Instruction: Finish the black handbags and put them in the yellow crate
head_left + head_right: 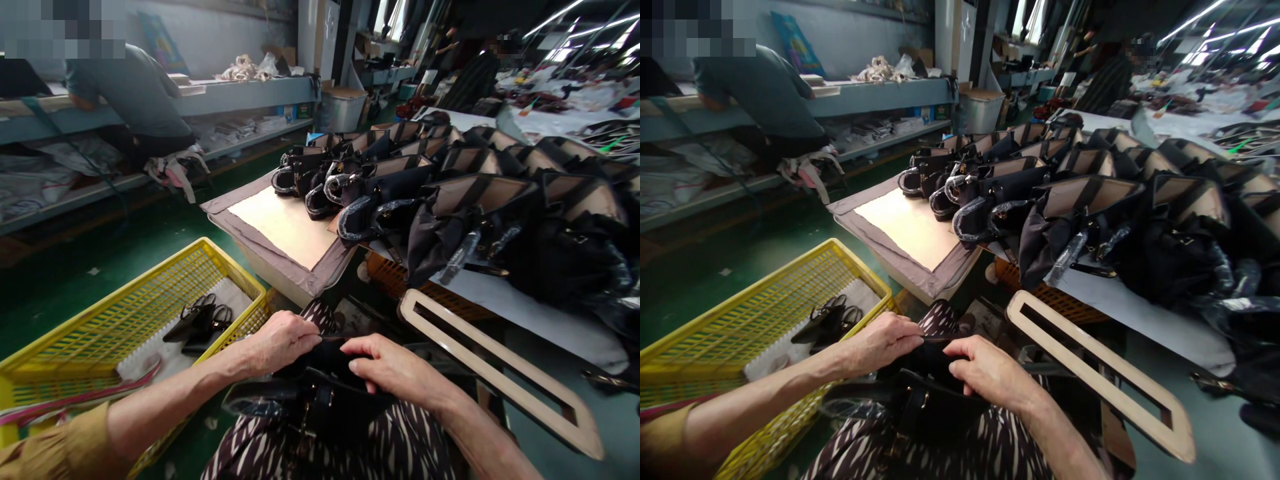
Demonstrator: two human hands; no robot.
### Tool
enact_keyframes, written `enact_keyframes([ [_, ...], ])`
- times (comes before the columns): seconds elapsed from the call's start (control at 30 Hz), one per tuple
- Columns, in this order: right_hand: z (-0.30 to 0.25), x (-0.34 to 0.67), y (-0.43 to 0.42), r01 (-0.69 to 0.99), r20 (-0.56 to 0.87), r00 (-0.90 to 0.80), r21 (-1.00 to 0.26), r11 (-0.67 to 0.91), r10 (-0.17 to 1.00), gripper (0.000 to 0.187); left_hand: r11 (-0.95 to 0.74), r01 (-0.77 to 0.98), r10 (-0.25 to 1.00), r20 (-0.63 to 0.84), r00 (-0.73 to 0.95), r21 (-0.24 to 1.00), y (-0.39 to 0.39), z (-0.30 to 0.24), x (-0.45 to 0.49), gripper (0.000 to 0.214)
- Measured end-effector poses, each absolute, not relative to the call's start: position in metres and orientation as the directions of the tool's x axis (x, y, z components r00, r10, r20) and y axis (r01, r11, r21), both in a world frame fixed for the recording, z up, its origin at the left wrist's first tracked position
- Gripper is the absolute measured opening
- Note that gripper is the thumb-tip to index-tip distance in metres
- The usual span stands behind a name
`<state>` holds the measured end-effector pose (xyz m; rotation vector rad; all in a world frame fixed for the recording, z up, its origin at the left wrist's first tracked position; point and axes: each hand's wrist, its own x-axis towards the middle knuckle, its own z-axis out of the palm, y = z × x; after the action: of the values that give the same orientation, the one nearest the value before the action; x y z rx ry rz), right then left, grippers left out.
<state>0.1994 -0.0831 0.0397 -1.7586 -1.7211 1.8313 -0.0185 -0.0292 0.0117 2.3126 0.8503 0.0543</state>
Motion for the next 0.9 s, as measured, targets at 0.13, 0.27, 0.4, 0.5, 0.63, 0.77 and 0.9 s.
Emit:
enact_keyframes([
  [0.13,0.040,0.194,-0.083,0.595,-0.625,-0.450,-0.743,-0.308,0.638,0.025,-0.570,0.556,0.592,-0.168,0.789,0.605,-0.028,0.010,-0.017,0.036],
  [0.27,0.034,0.189,-0.085,0.722,-0.623,-0.361,-0.658,-0.215,0.694,0.023,-0.571,0.561,0.593,-0.172,0.787,0.600,-0.029,0.012,-0.016,0.037],
  [0.4,0.030,0.185,-0.087,0.847,-0.629,-0.285,-0.519,-0.118,0.723,0.023,-0.635,0.534,0.567,-0.132,0.813,0.558,-0.033,0.014,-0.014,0.038],
  [0.5,0.033,0.183,-0.086,0.883,-0.665,-0.279,-0.461,-0.087,0.692,0.027,-0.670,0.526,0.548,-0.128,0.826,0.524,-0.035,0.014,-0.012,0.037],
  [0.63,0.037,0.181,-0.084,0.908,-0.658,-0.255,-0.415,-0.058,0.709,0.025,-0.658,0.535,0.557,-0.136,0.819,0.530,-0.033,0.012,-0.014,0.036],
  [0.77,0.041,0.187,-0.084,0.876,-0.582,-0.247,-0.476,-0.078,0.775,0.025,-0.617,0.548,0.580,-0.145,0.802,0.565,-0.030,0.009,-0.017,0.036],
  [0.9,0.045,0.197,-0.088,0.777,-0.553,-0.265,-0.607,-0.164,0.790,0.031,-0.583,0.562,0.596,-0.163,0.787,0.587,-0.030,0.009,-0.020,0.035],
])
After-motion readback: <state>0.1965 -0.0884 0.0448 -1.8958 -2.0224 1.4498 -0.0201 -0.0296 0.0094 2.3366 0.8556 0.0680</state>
